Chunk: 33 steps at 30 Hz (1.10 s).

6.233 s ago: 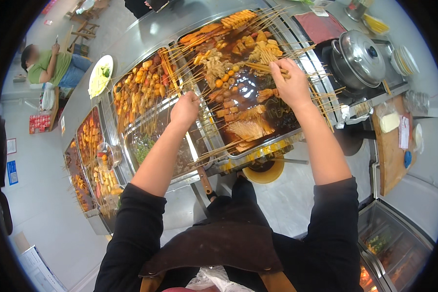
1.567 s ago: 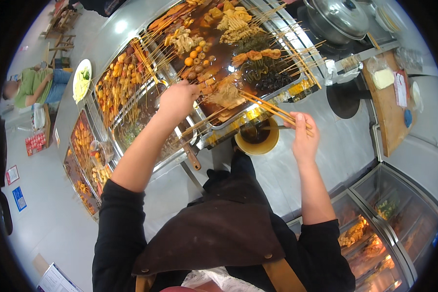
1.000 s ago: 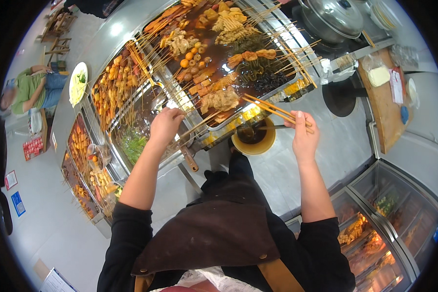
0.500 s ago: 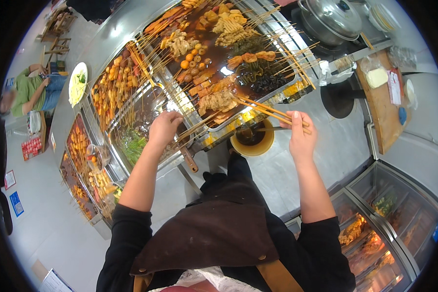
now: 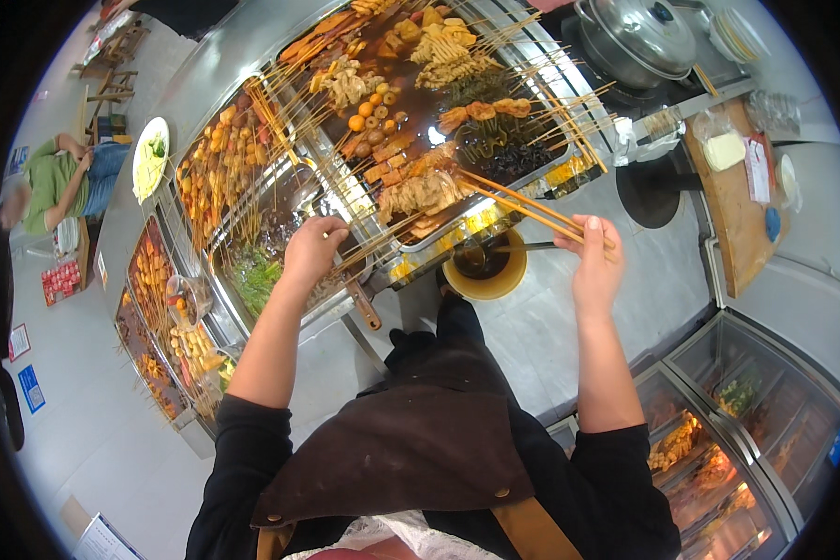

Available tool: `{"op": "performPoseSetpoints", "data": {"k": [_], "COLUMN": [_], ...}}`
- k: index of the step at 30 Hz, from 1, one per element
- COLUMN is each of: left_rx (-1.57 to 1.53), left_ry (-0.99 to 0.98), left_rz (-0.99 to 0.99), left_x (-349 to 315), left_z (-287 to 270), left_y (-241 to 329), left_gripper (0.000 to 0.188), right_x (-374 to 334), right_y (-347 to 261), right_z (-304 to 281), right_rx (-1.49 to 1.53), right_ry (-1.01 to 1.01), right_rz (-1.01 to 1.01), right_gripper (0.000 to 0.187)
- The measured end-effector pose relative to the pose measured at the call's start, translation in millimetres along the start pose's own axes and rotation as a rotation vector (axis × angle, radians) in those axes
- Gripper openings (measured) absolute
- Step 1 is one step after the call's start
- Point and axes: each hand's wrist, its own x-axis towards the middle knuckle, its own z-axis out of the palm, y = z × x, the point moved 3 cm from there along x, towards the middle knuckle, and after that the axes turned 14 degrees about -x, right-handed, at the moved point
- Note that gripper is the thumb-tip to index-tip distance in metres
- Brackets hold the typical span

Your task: The person retrieves skewered vegetables from a refrigerated display, places them into a plastic bowl, and uses chopsticks to add cooked items from a hot pot. They then ladle broth over the contents and place the bowl on a nearby table.

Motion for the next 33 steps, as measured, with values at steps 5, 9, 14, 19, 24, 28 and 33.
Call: {"op": "performPoseSetpoints", "data": {"k": [5, 9, 14, 19, 24, 28, 33], "left_rx": [-0.01, 0.024, 0.04, 0.009, -0.001, -0.018, -0.08], "left_ry": [0.031, 0.046, 0.052, 0.035, 0.005, -0.003, -0.01], "left_rz": [0.039, 0.087, 0.099, 0.059, 0.02, -0.022, -0.06], "left_x": [-0.7, 0.3, 5.1, 10.1, 10.4, 6.5, -0.5], "left_z": [-1.2, -7.6, -12.8, -2.6, 2.3, 2.9, 12.0], "left_y": [6.6, 11.9, 18.6, 24.7, 19.8, 10.3, 8.0], "left_gripper": [0.019, 0.018, 0.018, 0.019, 0.021, 0.022, 0.022], "right_x": [-3.7, -5.7, -7.4, -8.8, -6.1, -5.7, -9.7], "right_y": [-4.9, -5.0, -6.8, -2.7, -3.1, -3.4, 8.6], "right_z": [14.3, 30.0, 36.5, 39.3, 19.0, 5.4, 28.1], "right_rx": [-0.015, -0.02, -0.01, 0.004, 0.022, 0.043, 0.029], "right_ry": [-0.121, -0.169, -0.199, -0.199, -0.121, -0.069, -0.134], "right_rz": [-0.062, -0.11, -0.154, -0.143, -0.05, 0.012, 0.019], "right_gripper": [0.034, 0.031, 0.032, 0.031, 0.03, 0.033, 0.036]}}
